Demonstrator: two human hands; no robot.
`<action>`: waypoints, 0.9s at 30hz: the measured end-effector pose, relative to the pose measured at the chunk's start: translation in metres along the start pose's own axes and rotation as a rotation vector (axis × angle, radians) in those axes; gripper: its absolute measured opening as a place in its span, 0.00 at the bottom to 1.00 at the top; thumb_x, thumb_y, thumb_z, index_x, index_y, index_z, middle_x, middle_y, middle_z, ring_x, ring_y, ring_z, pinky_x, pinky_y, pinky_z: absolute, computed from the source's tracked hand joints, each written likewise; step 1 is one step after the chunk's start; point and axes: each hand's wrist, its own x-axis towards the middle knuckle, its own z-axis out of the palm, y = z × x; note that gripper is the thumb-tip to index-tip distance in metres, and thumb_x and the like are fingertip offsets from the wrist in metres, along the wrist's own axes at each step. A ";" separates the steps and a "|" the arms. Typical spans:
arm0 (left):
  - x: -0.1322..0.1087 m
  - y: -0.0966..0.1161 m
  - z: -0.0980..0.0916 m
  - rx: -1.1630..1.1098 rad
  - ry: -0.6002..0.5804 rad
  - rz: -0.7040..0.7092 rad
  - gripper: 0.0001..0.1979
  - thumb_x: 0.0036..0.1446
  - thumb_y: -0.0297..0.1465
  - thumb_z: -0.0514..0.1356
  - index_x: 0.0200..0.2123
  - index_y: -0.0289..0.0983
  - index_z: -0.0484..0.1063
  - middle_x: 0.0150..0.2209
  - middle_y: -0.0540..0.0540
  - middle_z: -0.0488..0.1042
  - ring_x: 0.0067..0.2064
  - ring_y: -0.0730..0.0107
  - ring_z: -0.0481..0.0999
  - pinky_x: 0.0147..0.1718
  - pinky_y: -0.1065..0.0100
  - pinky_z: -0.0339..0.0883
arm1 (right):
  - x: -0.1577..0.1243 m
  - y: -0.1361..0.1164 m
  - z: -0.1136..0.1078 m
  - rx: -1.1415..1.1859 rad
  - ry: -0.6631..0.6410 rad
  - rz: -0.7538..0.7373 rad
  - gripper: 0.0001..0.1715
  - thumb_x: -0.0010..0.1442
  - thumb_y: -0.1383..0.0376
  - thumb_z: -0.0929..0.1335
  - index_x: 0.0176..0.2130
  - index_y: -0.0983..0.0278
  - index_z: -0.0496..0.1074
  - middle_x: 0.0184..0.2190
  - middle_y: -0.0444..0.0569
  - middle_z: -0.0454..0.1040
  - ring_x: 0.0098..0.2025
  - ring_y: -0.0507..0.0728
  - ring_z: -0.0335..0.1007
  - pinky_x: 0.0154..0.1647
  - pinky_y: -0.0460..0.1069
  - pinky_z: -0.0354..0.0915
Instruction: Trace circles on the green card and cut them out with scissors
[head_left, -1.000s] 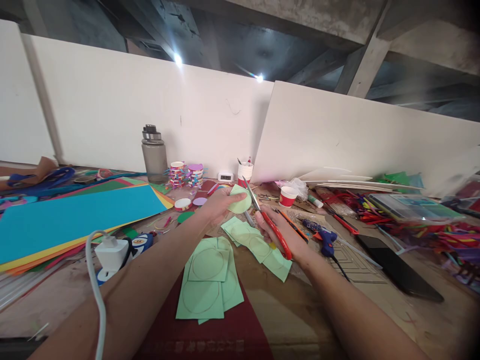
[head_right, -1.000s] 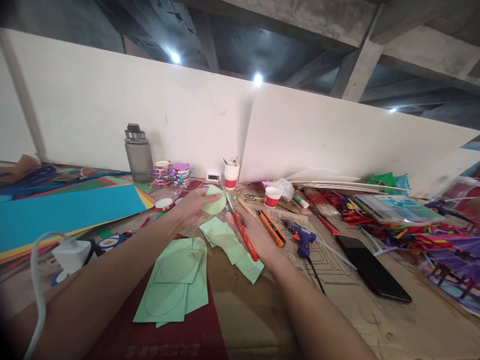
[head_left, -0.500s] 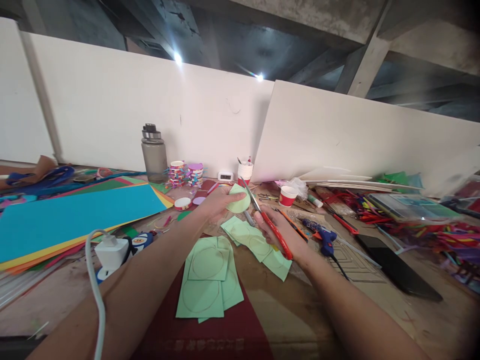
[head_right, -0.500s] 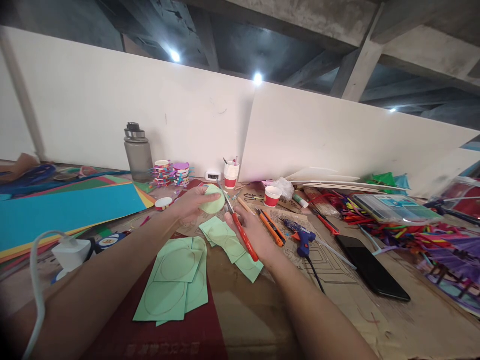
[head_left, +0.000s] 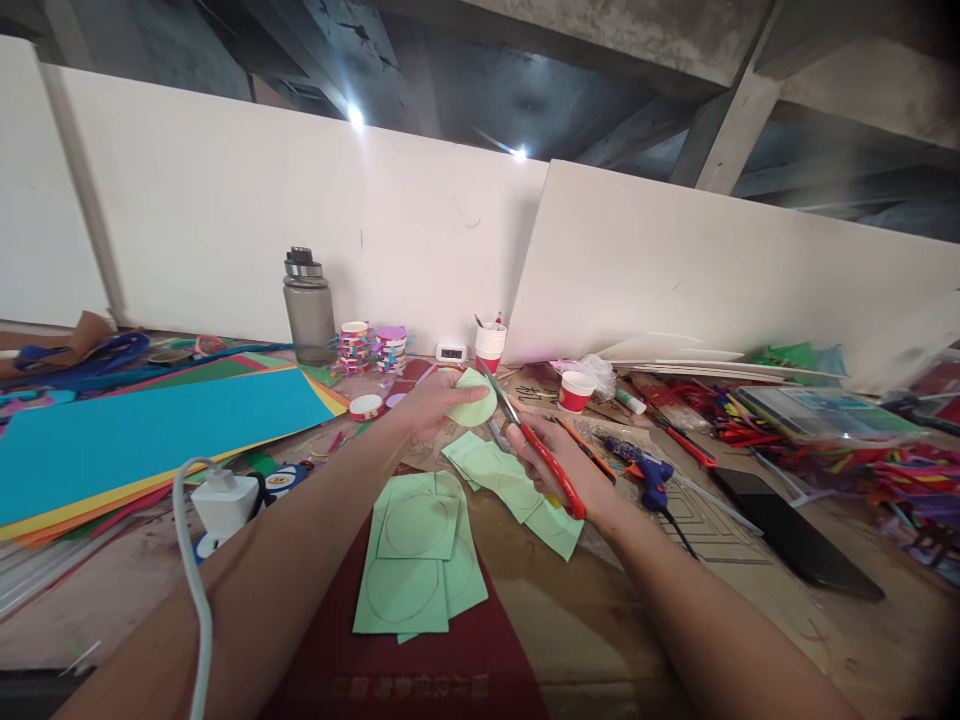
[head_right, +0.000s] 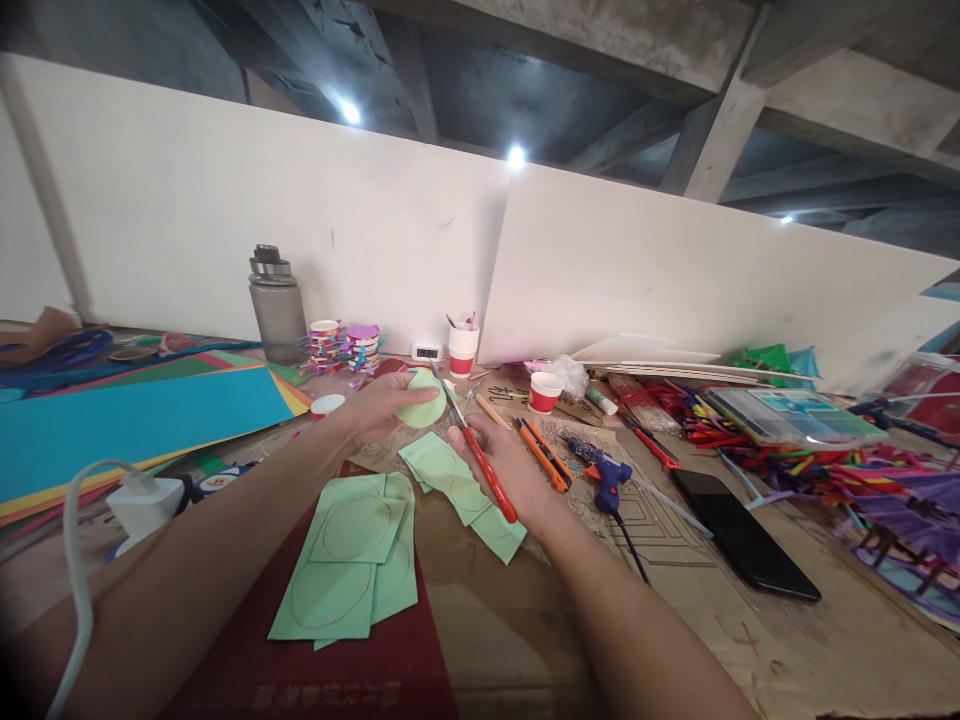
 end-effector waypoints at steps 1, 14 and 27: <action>0.000 0.000 0.000 -0.001 0.005 -0.004 0.20 0.32 0.38 0.78 0.26 0.31 0.78 0.26 0.44 0.77 0.27 0.71 0.73 0.29 0.70 0.64 | 0.000 0.000 0.000 -0.002 -0.001 -0.001 0.22 0.64 0.46 0.63 0.31 0.60 0.60 0.23 0.40 0.57 0.23 0.50 0.52 0.21 0.46 0.50; 0.000 -0.003 -0.004 -0.030 -0.097 -0.078 0.20 0.36 0.36 0.77 0.30 0.31 0.77 0.27 0.44 0.79 0.28 0.69 0.75 0.28 0.70 0.66 | -0.001 -0.003 -0.002 0.015 -0.038 -0.037 0.21 0.65 0.46 0.63 0.33 0.60 0.61 0.23 0.39 0.56 0.24 0.51 0.53 0.24 0.47 0.54; 0.001 -0.001 -0.008 -0.010 -0.123 -0.065 0.17 0.37 0.34 0.77 0.29 0.31 0.78 0.26 0.42 0.78 0.25 0.68 0.74 0.27 0.68 0.67 | -0.002 -0.005 -0.004 -0.021 -0.057 -0.038 0.24 0.65 0.45 0.63 0.31 0.61 0.60 0.24 0.40 0.55 0.24 0.50 0.51 0.23 0.47 0.52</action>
